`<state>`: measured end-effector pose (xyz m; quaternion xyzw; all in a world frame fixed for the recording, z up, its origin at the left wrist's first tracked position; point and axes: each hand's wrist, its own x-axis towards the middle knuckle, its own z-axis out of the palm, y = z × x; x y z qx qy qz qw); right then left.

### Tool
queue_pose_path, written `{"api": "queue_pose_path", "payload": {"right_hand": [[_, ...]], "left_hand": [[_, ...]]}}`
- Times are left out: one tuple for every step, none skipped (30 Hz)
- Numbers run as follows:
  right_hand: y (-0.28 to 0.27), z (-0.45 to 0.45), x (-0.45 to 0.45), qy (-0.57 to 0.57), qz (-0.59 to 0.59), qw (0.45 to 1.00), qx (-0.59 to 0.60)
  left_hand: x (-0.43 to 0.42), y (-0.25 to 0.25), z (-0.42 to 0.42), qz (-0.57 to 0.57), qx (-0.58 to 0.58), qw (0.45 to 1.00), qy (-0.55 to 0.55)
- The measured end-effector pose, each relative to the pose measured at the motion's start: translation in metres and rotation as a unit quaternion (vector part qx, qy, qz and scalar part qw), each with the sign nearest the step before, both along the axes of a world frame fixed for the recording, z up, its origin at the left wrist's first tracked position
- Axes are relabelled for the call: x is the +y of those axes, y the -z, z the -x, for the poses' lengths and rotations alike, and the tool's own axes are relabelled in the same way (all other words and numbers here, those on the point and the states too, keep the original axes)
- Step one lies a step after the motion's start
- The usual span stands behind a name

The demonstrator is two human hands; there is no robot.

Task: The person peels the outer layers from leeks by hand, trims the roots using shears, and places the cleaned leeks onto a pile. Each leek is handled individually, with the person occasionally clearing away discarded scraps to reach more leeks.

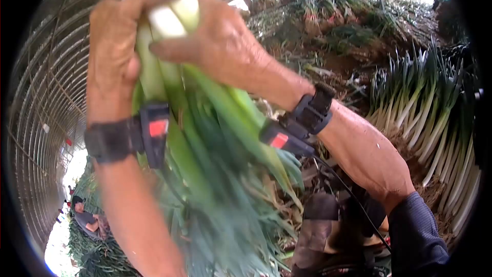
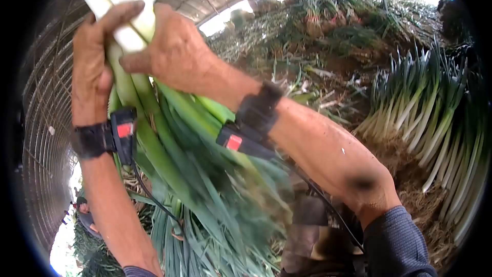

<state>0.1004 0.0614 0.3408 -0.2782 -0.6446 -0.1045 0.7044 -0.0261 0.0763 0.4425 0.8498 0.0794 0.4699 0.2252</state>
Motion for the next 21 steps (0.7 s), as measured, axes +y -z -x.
{"api": "queue_pose_path", "payload": {"right_hand": [[-0.019, -0.008, -0.005, -0.034, -0.01, 0.999, 0.04], [-0.03, -0.016, -0.008, -0.014, -0.013, 0.998, 0.053], [-0.034, -0.025, -0.006, -0.001, -0.013, 0.999, 0.037], [-0.032, -0.035, 0.0, 0.011, -0.011, 1.0, 0.02], [-0.03, -0.045, 0.0, 0.023, -0.007, 1.0, 0.005], [-0.025, -0.055, -0.015, -0.069, 0.099, 0.992, 0.024], [-0.01, -0.071, 0.009, -0.088, 0.068, 0.994, -0.026], [-0.001, -0.077, -0.026, -0.087, 0.176, 0.977, -0.083], [0.027, -0.083, -0.019, -0.179, 0.185, 0.966, -0.002], [0.056, -0.091, -0.02, -0.208, 0.221, 0.953, 0.019], [0.083, -0.097, -0.028, -0.212, 0.274, 0.938, 0.018], [0.112, -0.104, -0.035, -0.203, 0.323, 0.924, -0.003], [0.138, -0.109, -0.043, -0.194, 0.37, 0.908, -0.028], [0.163, -0.112, -0.054, -0.184, 0.413, 0.89, -0.055], [0.186, -0.116, -0.064, -0.175, 0.452, 0.871, -0.084], [0.206, -0.119, -0.074, -0.169, 0.484, 0.851, -0.11], [0.224, -0.122, -0.082, -0.164, 0.511, 0.833, -0.137], [0.239, -0.125, -0.088, -0.161, 0.533, 0.816, -0.156], [0.253, -0.129, -0.095, -0.16, 0.548, 0.803, -0.173], [0.26, -0.132, -0.103, -0.158, 0.556, 0.794, -0.188], [0.268, -0.134, -0.109, -0.156, 0.563, 0.787, -0.197]], "left_hand": [[-0.002, -0.017, -0.006, -0.033, -0.005, 0.998, 0.052], [-0.007, -0.03, -0.017, -0.057, -0.018, 0.998, 0.017], [-0.01, -0.032, -0.025, -0.085, -0.024, 0.996, 0.008], [-0.013, -0.027, -0.032, -0.099, -0.027, 0.995, 0.003], [-0.02, -0.016, -0.038, -0.111, -0.03, 0.993, -0.002], [-0.019, -0.005, -0.043, -0.112, -0.01, 0.994, 0.012], [-0.015, 0.008, -0.045, -0.059, 0.032, 0.997, 0.024], [0.002, 0.024, -0.054, -0.103, 0.049, 0.993, 0.017], [0.01, 0.053, -0.062, -0.054, 0.05, 0.993, 0.096], [0.003, 0.082, -0.067, -0.008, 0.083, 0.996, 0.019], [0.006, 0.113, -0.071, 0.024, 0.089, 0.995, 0.034], [0.006, 0.149, -0.071, 0.064, 0.079, 0.99, 0.097], [0.003, 0.182, -0.068, 0.115, 0.063, 0.976, 0.175], [-0.003, 0.218, -0.065, 0.175, 0.046, 0.947, 0.264], [-0.008, 0.253, -0.063, 0.218, 0.038, 0.92, 0.323], [-0.014, 0.289, -0.061, 0.234, 0.038, 0.906, 0.352], [-0.018, 0.323, -0.063, 0.21, 0.056, 0.924, 0.316], [-0.023, 0.351, -0.068, 0.088, 0.105, 0.971, 0.194], [-0.029, 0.379, -0.073, -0.024, 0.139, 0.987, 0.082], [-0.038, 0.405, -0.073, -0.074, 0.149, 0.985, 0.036], [-0.045, 0.429, -0.071, -0.094, 0.151, 0.984, 0.008]]}}
